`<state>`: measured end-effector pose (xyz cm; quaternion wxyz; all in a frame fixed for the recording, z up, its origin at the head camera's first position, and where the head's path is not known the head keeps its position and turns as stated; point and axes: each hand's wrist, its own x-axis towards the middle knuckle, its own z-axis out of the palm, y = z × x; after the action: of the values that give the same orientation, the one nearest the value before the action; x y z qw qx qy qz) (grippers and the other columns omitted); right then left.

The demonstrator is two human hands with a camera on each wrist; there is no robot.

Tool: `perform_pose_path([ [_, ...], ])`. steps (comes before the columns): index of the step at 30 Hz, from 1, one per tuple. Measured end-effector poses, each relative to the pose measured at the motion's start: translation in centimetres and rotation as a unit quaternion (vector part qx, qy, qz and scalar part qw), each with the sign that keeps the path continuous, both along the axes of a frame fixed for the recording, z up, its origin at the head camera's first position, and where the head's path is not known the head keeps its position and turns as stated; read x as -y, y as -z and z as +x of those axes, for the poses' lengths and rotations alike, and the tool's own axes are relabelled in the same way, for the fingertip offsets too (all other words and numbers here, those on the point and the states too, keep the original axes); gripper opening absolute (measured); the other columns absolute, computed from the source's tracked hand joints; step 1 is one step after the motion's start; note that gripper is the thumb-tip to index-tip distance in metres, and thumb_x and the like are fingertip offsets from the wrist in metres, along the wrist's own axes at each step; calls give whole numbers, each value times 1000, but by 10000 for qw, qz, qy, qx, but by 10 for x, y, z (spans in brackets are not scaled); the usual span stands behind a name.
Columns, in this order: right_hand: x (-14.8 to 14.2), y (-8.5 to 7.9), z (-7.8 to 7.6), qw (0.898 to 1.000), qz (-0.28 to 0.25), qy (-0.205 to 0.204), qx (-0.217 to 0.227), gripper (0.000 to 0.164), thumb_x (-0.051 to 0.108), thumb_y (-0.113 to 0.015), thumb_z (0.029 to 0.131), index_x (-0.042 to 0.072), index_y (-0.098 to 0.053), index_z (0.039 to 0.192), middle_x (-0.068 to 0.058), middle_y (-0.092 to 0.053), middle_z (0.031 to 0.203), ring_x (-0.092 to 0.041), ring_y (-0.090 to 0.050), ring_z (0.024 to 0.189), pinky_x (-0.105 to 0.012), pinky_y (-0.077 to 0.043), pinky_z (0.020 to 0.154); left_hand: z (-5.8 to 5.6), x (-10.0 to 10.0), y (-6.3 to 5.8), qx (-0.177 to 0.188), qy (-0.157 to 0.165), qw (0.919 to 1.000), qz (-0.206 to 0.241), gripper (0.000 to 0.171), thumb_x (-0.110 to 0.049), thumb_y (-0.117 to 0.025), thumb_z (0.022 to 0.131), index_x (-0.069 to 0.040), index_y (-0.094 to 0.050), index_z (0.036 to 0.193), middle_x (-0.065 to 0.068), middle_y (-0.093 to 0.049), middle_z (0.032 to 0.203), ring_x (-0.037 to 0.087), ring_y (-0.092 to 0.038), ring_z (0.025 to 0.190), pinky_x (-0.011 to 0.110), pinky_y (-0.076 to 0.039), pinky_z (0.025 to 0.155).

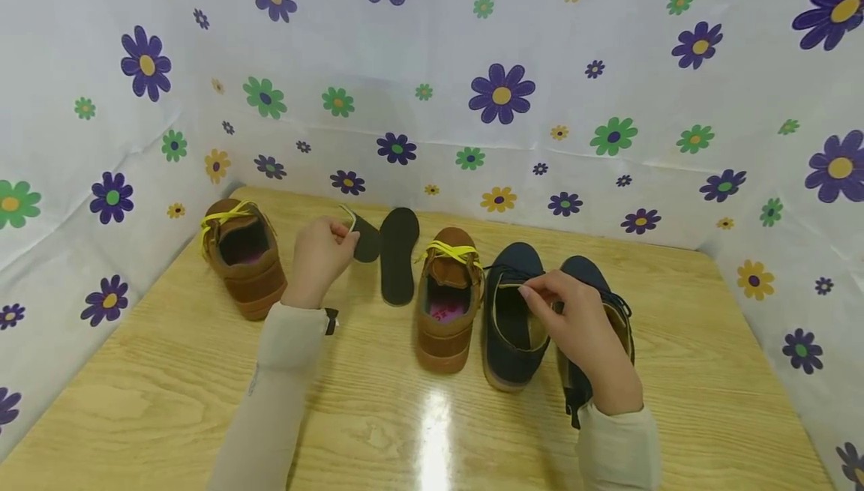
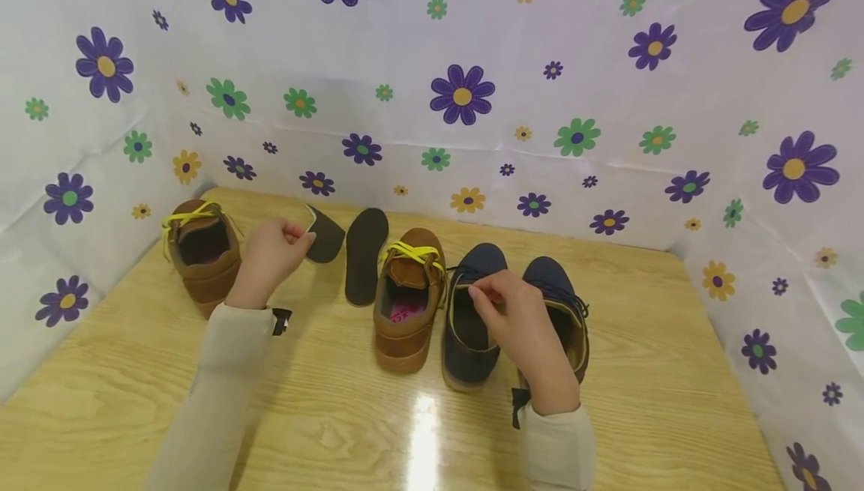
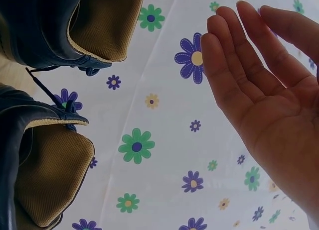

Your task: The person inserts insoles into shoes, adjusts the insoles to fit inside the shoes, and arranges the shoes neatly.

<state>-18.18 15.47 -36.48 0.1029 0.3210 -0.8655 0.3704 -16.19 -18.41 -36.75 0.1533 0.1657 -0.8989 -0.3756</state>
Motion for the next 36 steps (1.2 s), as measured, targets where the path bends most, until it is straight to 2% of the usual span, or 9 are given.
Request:
perform_pose_path([
  [5,1,0,1,9999,96,-51,114,14,12,-63,94,4,-74,97,3,-64,85,-12,-57,76,-32,-48,67,12,-17,-12,-592,26,9978,311,29,-19,-57,97,9,-61,103,19,-62,91,30,-57,80,41,-47,75],
  [9,3,-1,3,9996,125,-104,242,14,13,-63,94,5,-74,98,4,-64,86,-11,-59,77,-32,-50,68,21,-32,-20,-1220,38,9915,454,27,-16,-59,96,10,-59,104,20,-61,91,29,-57,79,36,-46,72],
  [14,6,-1,5,9994,3,-186,301,16,14,-63,94,4,-74,99,1,-66,91,-14,-64,83,-36,-53,74,29,-54,-26,-2085,268,9752,692,21,-11,-60,95,9,-57,101,19,-60,87,25,-57,74,24,-44,66],
  [19,13,2,6,9991,-186,-318,190,15,13,-63,94,3,-73,99,0,-66,92,-14,-65,83,-33,-54,75,33,-74,-25,-2664,598,9559,1082,19,-8,-60,95,9,-54,100,17,-58,87,19,-52,73,19,-41,66],
  [23,23,4,11,9972,-560,-479,124,20,17,-60,96,3,-72,104,3,-66,94,-11,-64,86,-33,-53,76,35,-90,-20,-3204,921,9330,1353,20,-6,-59,96,11,-51,101,17,-55,88,17,-50,72,19,-41,66],
  [27,38,4,19,9905,-1165,-731,60,26,17,-58,97,1,-70,113,1,-66,103,-13,-65,95,-32,-53,84,37,-107,-16,-3800,1358,9011,1589,20,-4,-56,96,13,-48,101,17,-52,88,15,-48,71,17,-41,63],
  [29,44,3,23,9823,-1599,-970,134,28,14,-57,98,-2,-67,118,-3,-66,109,-19,-65,101,-32,-52,87,38,-114,-14,-4018,1603,8851,1718,19,-3,-56,96,14,-47,101,17,-51,89,14,-48,71,17,-42,64],
  [32,50,0,28,9679,-2201,-1150,400,30,10,-54,99,-5,-63,122,-8,-65,110,-22,-64,101,-29,-51,88,39,-124,-10,-4291,1960,8634,1788,17,1,-56,95,13,-46,100,17,-49,89,14,-47,72,19,-42,64],
  [36,53,-4,36,9491,-2875,-983,835,30,10,-50,101,-9,-61,122,-12,-65,109,-18,-61,99,-25,-50,88,40,-137,-3,-4577,2405,8381,1739,14,5,-56,93,11,-46,99,16,-49,86,16,-46,69,22,-42,63],
])
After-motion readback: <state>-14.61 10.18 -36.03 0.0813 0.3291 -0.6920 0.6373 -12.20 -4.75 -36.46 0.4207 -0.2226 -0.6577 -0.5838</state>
